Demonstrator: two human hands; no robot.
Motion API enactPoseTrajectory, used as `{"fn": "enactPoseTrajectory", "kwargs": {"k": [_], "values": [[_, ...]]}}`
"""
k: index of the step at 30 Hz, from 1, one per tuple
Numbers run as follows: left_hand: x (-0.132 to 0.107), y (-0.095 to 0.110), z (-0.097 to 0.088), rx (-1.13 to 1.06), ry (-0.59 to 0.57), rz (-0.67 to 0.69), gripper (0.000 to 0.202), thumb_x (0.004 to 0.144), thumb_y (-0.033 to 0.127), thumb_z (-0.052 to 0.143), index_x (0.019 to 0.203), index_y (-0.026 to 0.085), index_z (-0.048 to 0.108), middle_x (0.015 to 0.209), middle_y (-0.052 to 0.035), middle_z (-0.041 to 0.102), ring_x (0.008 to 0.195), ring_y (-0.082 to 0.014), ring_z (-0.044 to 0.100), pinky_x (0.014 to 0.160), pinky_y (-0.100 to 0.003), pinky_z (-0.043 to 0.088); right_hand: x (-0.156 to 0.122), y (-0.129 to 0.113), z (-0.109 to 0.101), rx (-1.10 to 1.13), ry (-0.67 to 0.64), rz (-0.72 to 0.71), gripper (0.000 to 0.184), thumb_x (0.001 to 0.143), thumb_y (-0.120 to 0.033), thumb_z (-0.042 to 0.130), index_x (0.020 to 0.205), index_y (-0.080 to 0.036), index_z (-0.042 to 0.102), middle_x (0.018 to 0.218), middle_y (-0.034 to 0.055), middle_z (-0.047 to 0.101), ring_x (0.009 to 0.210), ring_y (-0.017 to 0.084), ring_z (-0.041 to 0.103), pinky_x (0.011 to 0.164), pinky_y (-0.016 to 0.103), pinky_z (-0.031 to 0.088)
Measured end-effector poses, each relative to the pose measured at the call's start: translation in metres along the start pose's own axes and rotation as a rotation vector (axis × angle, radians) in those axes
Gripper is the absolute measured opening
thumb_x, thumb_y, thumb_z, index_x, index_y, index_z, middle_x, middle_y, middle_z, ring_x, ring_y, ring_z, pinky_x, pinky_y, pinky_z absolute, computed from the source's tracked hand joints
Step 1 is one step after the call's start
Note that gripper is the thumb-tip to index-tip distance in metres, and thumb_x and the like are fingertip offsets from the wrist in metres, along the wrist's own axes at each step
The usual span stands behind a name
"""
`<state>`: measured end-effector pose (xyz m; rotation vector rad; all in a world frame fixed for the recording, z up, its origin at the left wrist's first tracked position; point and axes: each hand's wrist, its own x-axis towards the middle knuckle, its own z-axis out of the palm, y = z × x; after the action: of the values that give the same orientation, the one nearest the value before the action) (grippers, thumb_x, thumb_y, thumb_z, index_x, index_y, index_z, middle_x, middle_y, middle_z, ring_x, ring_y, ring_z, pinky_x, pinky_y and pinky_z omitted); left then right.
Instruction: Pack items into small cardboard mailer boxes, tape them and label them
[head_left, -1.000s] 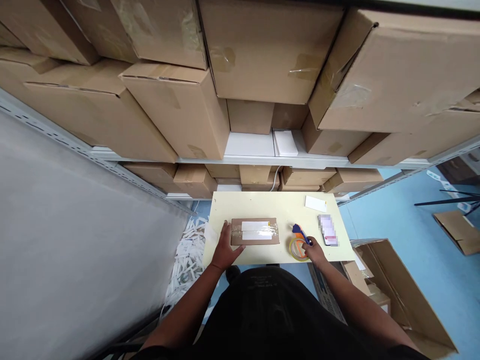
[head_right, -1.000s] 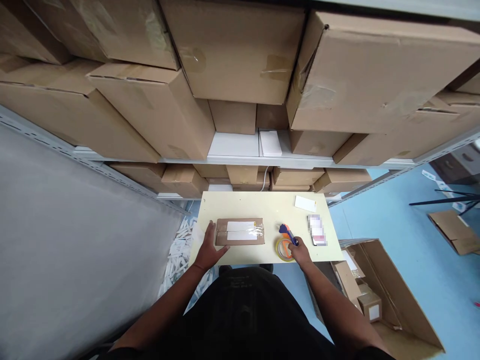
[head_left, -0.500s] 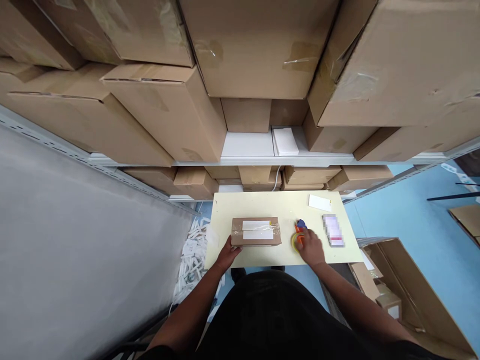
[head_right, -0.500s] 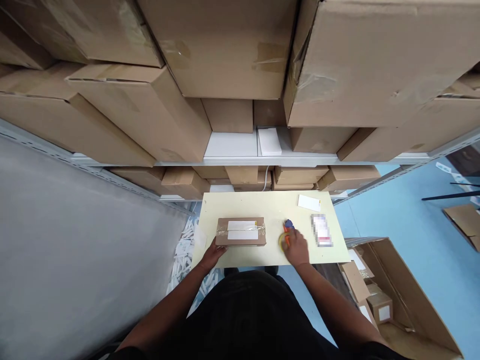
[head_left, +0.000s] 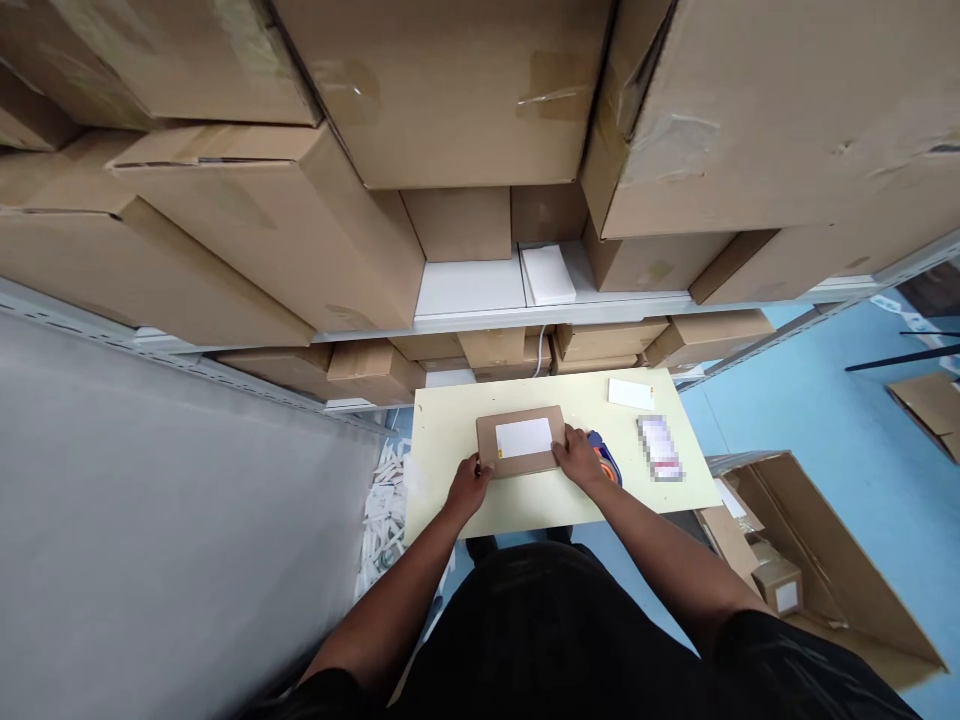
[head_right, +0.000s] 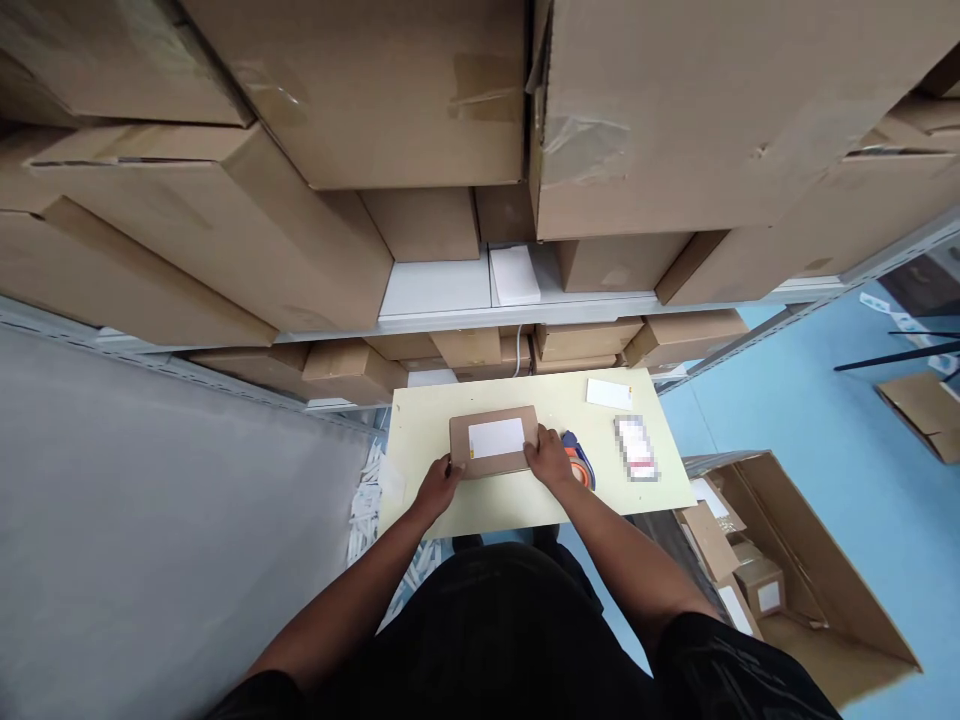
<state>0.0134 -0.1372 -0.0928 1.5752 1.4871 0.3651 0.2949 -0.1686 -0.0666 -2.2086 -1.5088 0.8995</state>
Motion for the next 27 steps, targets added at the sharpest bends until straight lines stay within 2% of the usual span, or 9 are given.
{"fn": "enactPoseTrajectory", "kwargs": {"k": [3,6,9,12,14,16,20,23,27], "values": [[0.001,0.003,-0.001,-0.031,-0.03,-0.01,0.046,0.097,0.047,0.05,0.128,0.015,0.063,0.107,-0.0116,0.071,0.094,-0.0247,0.069,0.087,-0.04,0.054,-0.011,0.03,-0.007,0.002,0.099,0.008,0.038,0.096,-0.031,0.047,0.13,-0.018,0.057,0.119,0.0119,0.063,0.113,0.025,0.058,0.099,0.034,0.046],[-0.007,0.007,-0.008,-0.025,0.1,-0.01,0.049,0.095,0.047,0.052,0.131,0.014,0.06,0.122,-0.0144,0.065,0.097,-0.0239,0.068,0.089,-0.04,0.055,-0.032,0.072,-0.011,-0.169,0.241,0.191,0.048,0.089,-0.035,0.059,0.131,-0.014,0.055,0.123,0.0177,0.061,0.116,0.031,0.058,0.096,0.039,0.046],[-0.022,0.021,-0.013,-0.006,0.198,0.079,0.039,0.095,0.043,0.052,0.122,0.018,0.065,0.121,-0.012,0.065,0.101,-0.0243,0.067,0.089,-0.039,0.055,-0.041,0.104,-0.012,-0.23,0.085,0.349,0.054,0.088,-0.045,0.063,0.131,-0.013,0.054,0.123,0.0203,0.061,0.11,0.034,0.062,0.084,0.039,0.048],[-0.036,0.051,-0.009,0.023,0.073,0.19,0.03,0.097,0.04,0.049,0.109,0.023,0.07,0.109,-0.0072,0.069,0.099,-0.0232,0.067,0.088,-0.037,0.054,-0.03,0.118,-0.012,-0.147,-0.101,0.428,0.039,0.091,-0.041,0.059,0.121,-0.016,0.06,0.112,0.0159,0.068,0.101,0.029,0.068,0.076,0.034,0.048],[-0.038,0.076,0.002,0.057,-0.08,0.257,0.028,0.097,0.04,0.05,0.101,0.024,0.072,0.103,-0.006,0.072,0.098,-0.0227,0.067,0.088,-0.035,0.053,-0.02,0.119,-0.014,-0.102,-0.105,0.445,0.03,0.092,-0.038,0.057,0.112,-0.017,0.064,0.106,0.0139,0.07,0.096,0.027,0.069,0.074,0.032,0.047],[-0.031,0.104,0.021,0.072,-0.209,0.254,0.03,0.097,0.044,0.051,0.092,0.023,0.072,0.095,-0.0058,0.074,0.093,-0.0227,0.069,0.085,-0.034,0.053,-0.016,0.118,-0.018,-0.08,-0.022,0.403,0.027,0.093,-0.034,0.055,0.11,-0.016,0.067,0.107,0.0141,0.071,0.096,0.026,0.069,0.075,0.031,0.047],[0.002,0.156,0.068,-0.112,-0.385,-0.055,0.041,0.097,0.054,0.048,0.085,0.019,0.066,0.081,-0.0057,0.073,0.067,-0.0182,0.069,0.064,-0.029,0.052,-0.034,0.116,-0.027,-0.034,0.126,0.296,0.04,0.093,-0.026,0.051,0.13,-0.014,0.061,0.119,0.0143,0.071,0.107,0.026,0.067,0.09,0.032,0.049],[0.026,0.186,0.098,-0.245,-0.464,-0.256,0.05,0.095,0.064,0.047,0.089,0.016,0.064,0.073,-0.0061,0.07,0.058,-0.0159,0.064,0.053,-0.026,0.048,-0.057,0.114,-0.033,0.016,0.191,0.159,0.052,0.092,-0.025,0.048,0.143,-0.015,0.053,0.135,0.0132,0.065,0.124,0.028,0.06,0.107,0.037,0.045],[0.035,0.204,0.12,-0.264,-0.467,-0.275,0.04,0.097,0.052,0.051,0.081,0.017,0.06,0.068,-0.004,0.067,0.054,-0.0125,0.061,0.05,-0.023,0.045,-0.075,0.11,-0.037,0.104,0.247,0.096,0.058,0.089,-0.024,0.048,0.146,-0.015,0.049,0.137,0.014,0.062,0.128,0.029,0.057,0.113,0.042,0.044]]}}
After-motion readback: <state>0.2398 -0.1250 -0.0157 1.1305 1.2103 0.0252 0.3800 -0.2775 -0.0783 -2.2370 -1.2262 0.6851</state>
